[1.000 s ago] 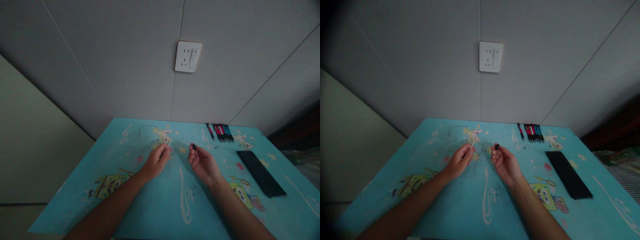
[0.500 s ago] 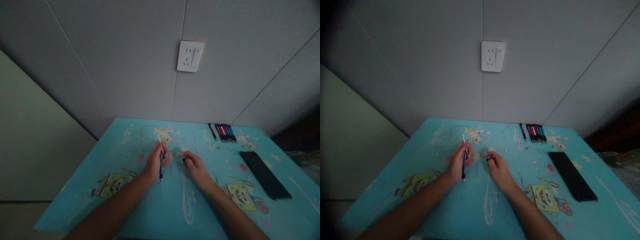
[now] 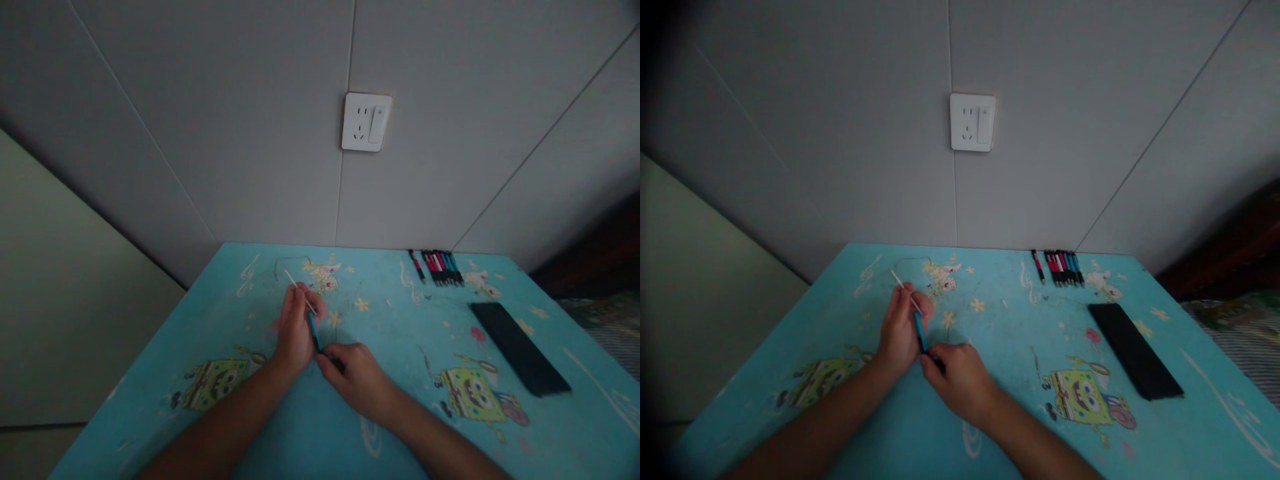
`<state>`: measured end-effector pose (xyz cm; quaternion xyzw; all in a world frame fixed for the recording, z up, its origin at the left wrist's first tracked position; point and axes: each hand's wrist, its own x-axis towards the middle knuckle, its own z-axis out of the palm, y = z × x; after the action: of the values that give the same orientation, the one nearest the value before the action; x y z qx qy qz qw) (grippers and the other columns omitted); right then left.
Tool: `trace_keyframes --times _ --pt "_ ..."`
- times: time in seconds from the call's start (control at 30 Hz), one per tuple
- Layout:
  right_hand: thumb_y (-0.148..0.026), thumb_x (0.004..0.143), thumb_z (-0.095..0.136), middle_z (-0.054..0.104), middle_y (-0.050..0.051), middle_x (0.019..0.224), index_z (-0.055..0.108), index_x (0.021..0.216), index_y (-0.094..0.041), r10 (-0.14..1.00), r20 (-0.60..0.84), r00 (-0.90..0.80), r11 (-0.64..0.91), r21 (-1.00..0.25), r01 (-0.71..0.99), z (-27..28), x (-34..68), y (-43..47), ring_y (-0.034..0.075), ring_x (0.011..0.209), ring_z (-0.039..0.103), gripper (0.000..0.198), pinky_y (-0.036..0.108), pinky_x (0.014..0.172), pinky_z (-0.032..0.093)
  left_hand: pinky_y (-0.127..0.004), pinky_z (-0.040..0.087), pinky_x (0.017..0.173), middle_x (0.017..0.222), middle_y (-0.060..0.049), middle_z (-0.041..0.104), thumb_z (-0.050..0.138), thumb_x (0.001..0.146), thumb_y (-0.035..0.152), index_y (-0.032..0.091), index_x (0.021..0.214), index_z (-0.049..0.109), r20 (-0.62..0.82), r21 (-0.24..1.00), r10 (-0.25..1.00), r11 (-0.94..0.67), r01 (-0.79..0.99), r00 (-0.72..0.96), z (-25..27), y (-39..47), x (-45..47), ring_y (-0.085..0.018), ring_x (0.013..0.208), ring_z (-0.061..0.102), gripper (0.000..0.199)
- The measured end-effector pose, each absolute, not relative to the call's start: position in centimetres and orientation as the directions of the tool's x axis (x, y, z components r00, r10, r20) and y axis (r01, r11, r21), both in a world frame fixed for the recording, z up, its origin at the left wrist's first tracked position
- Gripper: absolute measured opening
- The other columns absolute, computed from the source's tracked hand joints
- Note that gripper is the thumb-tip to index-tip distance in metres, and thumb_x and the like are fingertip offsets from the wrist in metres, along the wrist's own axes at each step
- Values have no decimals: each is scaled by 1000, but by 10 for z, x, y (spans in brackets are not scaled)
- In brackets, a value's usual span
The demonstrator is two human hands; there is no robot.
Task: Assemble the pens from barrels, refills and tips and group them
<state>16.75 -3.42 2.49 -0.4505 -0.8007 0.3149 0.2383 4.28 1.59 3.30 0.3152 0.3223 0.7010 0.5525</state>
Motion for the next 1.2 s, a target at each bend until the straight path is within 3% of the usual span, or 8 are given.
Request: trace_keyframes --times 0.17,0.43,0.63,1.07,1.2 --pt "-30 94 48 65 0 66 66 80 -19 878 108 -466 397 -708 584 24 172 -32 12 57 58 25 23 57 38 -20 42 60 63 5 52 51 93 46 23 100 51 93 787 975 -197 -584 -203 32 21 37 -9 56 49 25" --pt "-31 93 51 67 0 67 67 82 -20 869 109 -482 424 -667 613 18 172 -32 13 58 61 23 23 58 39 -17 33 48 61 6 52 52 92 46 24 102 51 55 754 982 -160 -637 -181 34 20 36 -7 49 43 24" --pt "-30 94 50 66 0 67 66 82 -20 869 108 -483 424 -667 613 18 173 -33 13 58 60 23 23 57 38 -19 41 55 62 5 54 56 90 45 23 100 53 74 717 977 -191 -670 -199 35 24 33 -7 50 45 24" --pt "-32 94 49 65 0 67 64 81 -20 869 113 -483 437 -635 637 18 178 -31 14 61 60 23 24 59 38 -18 39 52 70 3 60 53 92 43 22 98 49 105 757 989 -149 -636 -107 35 23 32 -8 52 50 22" --pt "-33 96 47 66 1 70 64 83 -20 877 114 -467 423 -645 637 19 179 -30 14 64 61 25 24 62 39 -19 41 55 75 1 63 55 91 41 21 100 50 76 708 994 -107 -698 -76 34 27 28 -8 55 53 22"
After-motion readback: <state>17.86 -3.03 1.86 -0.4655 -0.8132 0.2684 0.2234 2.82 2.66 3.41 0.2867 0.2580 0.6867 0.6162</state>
